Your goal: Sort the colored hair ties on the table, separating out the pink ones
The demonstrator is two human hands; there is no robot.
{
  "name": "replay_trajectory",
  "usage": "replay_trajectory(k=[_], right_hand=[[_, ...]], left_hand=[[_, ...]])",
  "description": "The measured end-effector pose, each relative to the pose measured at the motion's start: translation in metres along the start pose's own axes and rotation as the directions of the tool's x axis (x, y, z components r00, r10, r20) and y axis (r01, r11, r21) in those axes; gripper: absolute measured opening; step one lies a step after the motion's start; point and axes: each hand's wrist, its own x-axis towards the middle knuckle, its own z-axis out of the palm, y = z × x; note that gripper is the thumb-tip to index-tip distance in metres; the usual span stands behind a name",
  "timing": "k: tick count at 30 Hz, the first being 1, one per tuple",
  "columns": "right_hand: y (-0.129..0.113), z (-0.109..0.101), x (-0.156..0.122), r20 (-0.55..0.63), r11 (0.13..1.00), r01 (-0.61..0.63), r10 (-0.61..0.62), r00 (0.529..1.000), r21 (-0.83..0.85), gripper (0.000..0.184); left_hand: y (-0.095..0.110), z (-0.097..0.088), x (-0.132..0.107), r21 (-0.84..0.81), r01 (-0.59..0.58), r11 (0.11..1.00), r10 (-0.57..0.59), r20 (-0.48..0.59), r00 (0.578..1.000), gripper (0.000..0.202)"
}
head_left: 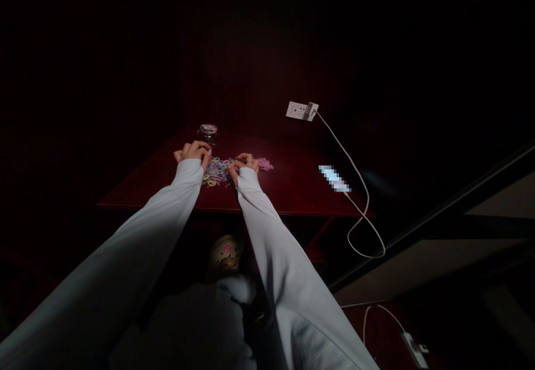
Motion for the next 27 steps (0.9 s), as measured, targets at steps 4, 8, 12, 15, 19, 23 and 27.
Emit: replay_trajectory(k=[4,8,12,15,19,23,27], right_hand=[[0.000,0.002,0.001,-0.028,1.000,-0.029,0.028,0.999,-0.005,0.029],[0.000,0.001,0.000,-0.025,1.000,-0.004,0.004,1.000,-0.001,0.027],[0.000,-0.008,0.001,-0.028,1.000,-0.016,0.015,0.999,-0.022,0.027],[0.011,-0.020,0.005,-0.118,0.990,-0.132,0.125,0.985,-0.051,0.030],[0.044,-0.041,0.011,-0.361,0.930,-0.367,0.338,0.869,-0.013,0.035],[0.075,-0.059,0.015,-0.391,0.908,-0.395,0.317,0.864,-0.137,0.035],[0.087,-0.063,0.024,-0.329,0.916,-0.279,0.178,0.927,-0.289,0.034]], left_hand=[[-0.004,0.001,0.001,-0.013,0.005,1.000,-0.005,-0.033,0.999,0.032],[-0.009,0.010,0.001,-0.031,-0.156,0.987,0.159,0.166,0.973,0.029],[-0.013,0.015,0.001,-0.054,-0.247,0.968,0.252,0.241,0.937,0.028],[-0.015,0.012,0.001,-0.045,-0.260,0.965,0.263,0.252,0.931,0.028],[-0.014,0.006,-0.002,-0.048,-0.258,0.965,0.262,0.218,0.940,0.030],[-0.010,0.003,-0.004,-0.056,-0.234,0.971,0.241,0.204,0.949,0.028],[-0.006,0.001,-0.006,-0.043,-0.237,0.971,0.240,0.209,0.948,0.028]])
